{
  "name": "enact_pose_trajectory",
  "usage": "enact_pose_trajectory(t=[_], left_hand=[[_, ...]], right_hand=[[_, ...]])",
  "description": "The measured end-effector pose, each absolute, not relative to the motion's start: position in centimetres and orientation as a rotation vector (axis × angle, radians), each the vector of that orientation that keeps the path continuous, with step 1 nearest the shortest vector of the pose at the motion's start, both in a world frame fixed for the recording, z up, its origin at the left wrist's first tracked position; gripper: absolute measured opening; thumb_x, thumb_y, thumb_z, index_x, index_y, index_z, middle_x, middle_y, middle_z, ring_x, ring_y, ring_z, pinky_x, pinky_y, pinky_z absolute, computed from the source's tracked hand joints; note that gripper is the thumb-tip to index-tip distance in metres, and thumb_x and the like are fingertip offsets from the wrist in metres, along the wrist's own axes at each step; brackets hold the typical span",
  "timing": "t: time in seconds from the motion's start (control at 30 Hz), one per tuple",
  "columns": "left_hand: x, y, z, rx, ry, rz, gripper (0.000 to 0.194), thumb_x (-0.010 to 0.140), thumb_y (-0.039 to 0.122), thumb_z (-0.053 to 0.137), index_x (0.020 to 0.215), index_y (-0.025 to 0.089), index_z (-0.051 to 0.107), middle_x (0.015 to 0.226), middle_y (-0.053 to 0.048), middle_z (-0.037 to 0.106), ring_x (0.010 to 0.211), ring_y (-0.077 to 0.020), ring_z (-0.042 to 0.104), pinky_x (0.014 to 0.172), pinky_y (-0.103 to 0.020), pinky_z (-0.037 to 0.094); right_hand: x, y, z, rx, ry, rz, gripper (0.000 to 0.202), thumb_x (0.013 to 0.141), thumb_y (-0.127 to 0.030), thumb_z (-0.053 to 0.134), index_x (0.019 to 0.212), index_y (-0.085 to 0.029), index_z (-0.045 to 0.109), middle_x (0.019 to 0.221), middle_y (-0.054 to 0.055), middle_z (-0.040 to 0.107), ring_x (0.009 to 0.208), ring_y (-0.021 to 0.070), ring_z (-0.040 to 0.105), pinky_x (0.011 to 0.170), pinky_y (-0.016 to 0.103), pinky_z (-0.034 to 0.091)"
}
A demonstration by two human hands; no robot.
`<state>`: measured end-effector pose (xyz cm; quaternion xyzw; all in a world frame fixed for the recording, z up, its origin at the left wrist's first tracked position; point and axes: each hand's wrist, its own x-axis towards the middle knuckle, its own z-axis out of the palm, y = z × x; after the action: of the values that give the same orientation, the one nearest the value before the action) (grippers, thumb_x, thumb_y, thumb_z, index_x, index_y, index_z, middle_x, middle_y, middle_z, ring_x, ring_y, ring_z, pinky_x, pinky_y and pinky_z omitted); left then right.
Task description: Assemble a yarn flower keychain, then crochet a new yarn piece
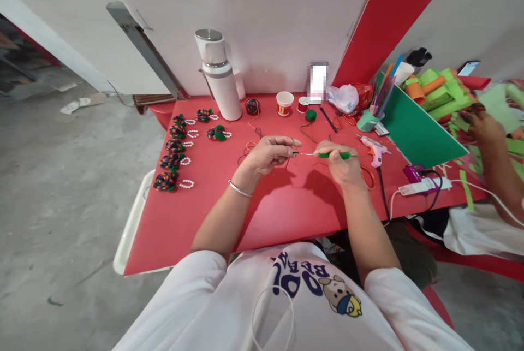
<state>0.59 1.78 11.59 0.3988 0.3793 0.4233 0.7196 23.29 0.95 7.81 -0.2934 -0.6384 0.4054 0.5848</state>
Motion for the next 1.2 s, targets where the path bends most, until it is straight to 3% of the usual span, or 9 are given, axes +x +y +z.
enact_pose_trajectory(t=[0.13,0.27,0.43,0.6,0.83,1.0,1.1,1.2], left_hand=[[1.8,1.7,10.7,0.908,0.798,0.969,0.038,0.054,0.012,0.081,0.092,0.011,0.081,0.061,0.001,0.064,0.046,-0.0039,0.037,0.047,-0.023,0.015],[2.4,1.6,10.4,0.943,0.775,1.013,0.04,0.053,0.014,0.085,0.093,0.012,0.079,0.062,0.003,0.062,0.045,-0.0034,0.037,0.045,-0.023,0.016],[2.0,1.5,10.8,0.912,0.784,1.055,0.049,0.057,0.018,0.089,0.105,0.013,0.081,0.073,0.001,0.068,0.048,-0.0028,0.039,0.046,-0.022,0.018],[2.3,1.4,10.7,0.93,0.824,1.145,0.048,0.059,0.024,0.096,0.103,0.013,0.082,0.067,0.001,0.066,0.05,-0.0036,0.039,0.047,-0.022,0.022],[2.7,1.0,11.6,0.92,0.906,1.219,0.038,0.061,0.015,0.093,0.097,0.013,0.082,0.075,-0.002,0.071,0.06,-0.0059,0.051,0.053,-0.02,0.036],[2.7,1.1,11.4,0.937,0.885,1.255,0.036,0.062,0.016,0.091,0.097,0.011,0.081,0.068,0.0,0.069,0.062,-0.0082,0.057,0.057,-0.021,0.041],[2.9,1.2,11.0,0.922,0.906,1.282,0.042,0.062,0.015,0.089,0.103,0.011,0.08,0.066,0.001,0.069,0.06,-0.0072,0.056,0.056,-0.02,0.039],[2.9,1.3,10.7,0.858,0.9,1.271,0.049,0.062,0.015,0.088,0.109,0.012,0.078,0.063,0.004,0.065,0.049,-0.0038,0.044,0.048,-0.02,0.027]], right_hand=[[20.7,0.6,5.9,-0.72,-1.286,0.992,0.043,0.082,-0.075,0.076,0.09,-0.033,0.083,0.09,0.002,0.082,0.094,0.0249,0.078,0.094,0.047,0.063],[19.3,0.1,5.6,-0.694,-1.335,0.825,0.023,0.093,-0.056,0.076,0.102,-0.036,0.084,0.107,0.001,0.084,0.109,0.0233,0.076,0.107,0.047,0.059],[19.7,-0.1,6.1,-0.716,-1.427,0.634,0.023,0.097,-0.053,0.072,0.103,-0.034,0.084,0.107,0.002,0.084,0.108,0.0235,0.076,0.099,0.045,0.061],[19.7,-0.8,7.1,-0.824,-1.581,0.391,0.032,0.101,-0.057,0.062,0.104,-0.032,0.082,0.11,0.004,0.084,0.106,0.0246,0.075,0.099,0.049,0.06],[19.5,-1.5,7.5,-0.908,-1.712,0.142,0.033,0.105,-0.054,0.056,0.112,-0.034,0.08,0.114,0.005,0.083,0.106,0.0239,0.073,0.096,0.048,0.059],[19.5,-1.4,7.4,-0.84,-1.723,0.067,0.023,0.104,-0.044,0.062,0.118,-0.035,0.079,0.116,0.004,0.082,0.106,0.0235,0.07,0.097,0.046,0.057],[19.3,-1.4,7.2,-0.905,-1.766,-0.008,0.02,0.101,-0.037,0.068,0.118,-0.036,0.079,0.117,0.004,0.082,0.106,0.0242,0.069,0.097,0.046,0.056],[18.8,-1.3,6.8,-0.942,-1.758,-0.059,0.021,0.1,-0.033,0.07,0.119,-0.036,0.079,0.116,0.005,0.082,0.104,0.0243,0.07,0.096,0.046,0.056]])
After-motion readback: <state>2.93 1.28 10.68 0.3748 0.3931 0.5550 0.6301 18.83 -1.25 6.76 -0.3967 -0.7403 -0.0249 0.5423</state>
